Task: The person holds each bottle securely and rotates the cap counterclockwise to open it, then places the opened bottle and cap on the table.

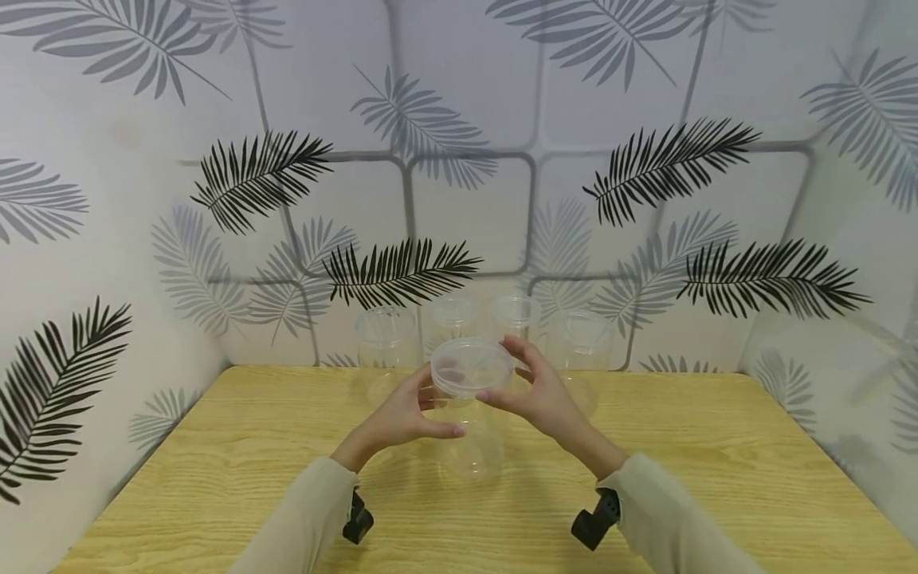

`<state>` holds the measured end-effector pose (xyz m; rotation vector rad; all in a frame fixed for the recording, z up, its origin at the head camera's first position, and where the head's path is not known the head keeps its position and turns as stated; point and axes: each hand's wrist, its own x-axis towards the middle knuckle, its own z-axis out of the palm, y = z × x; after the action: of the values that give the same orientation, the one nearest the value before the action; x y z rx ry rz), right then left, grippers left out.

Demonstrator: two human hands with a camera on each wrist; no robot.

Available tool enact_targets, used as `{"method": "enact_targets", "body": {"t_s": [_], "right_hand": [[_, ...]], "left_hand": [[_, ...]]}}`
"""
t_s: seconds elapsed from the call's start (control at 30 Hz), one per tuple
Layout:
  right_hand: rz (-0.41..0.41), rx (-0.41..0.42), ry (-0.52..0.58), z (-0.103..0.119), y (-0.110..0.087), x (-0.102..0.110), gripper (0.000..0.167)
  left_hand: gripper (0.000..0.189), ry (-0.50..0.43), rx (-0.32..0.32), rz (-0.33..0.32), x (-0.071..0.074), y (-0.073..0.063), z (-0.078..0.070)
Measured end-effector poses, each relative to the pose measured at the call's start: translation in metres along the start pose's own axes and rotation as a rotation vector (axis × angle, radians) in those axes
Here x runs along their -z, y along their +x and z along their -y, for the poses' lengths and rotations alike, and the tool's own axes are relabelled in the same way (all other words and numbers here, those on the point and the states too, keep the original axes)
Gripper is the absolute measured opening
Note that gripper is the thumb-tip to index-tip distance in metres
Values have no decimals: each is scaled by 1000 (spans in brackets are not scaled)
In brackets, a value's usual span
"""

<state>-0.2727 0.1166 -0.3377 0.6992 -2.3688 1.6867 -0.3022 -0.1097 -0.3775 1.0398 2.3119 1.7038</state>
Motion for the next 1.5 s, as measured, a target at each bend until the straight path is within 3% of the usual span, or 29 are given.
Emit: {"method": "enact_targets", "body": {"t_s": [0.33, 0.53, 0.63, 0.83, 1.0, 1.13, 1.3, 1.5], "right_hand": [[-5, -72, 7, -2, 0, -5, 78], [42, -36, 59, -3, 2, 0, 76], [122, -18, 130, -6, 4, 6, 75], [368, -12, 323, -17, 14, 23, 74], [537, 17, 437, -25, 23, 32, 74], [605, 20, 476, -27, 26, 35, 75], [605, 2, 462, -26, 25, 35, 76], [494, -4, 420, -19, 17, 30, 78]], "left_hand": [[88, -9, 2, 0, -2, -1, -1], [85, 1, 7, -4, -3, -2, -4], [86, 3, 8, -7, -3, -2, -3], [89, -4, 24, 22, -3, -2, -6], [90, 11, 29, 59, -3, -7, -25], [90, 17, 30, 74, -4, -9, -33], [90, 17, 26, 72, -3, -8, -27], [89, 18, 23, 39, -1, -4, -3]]}}
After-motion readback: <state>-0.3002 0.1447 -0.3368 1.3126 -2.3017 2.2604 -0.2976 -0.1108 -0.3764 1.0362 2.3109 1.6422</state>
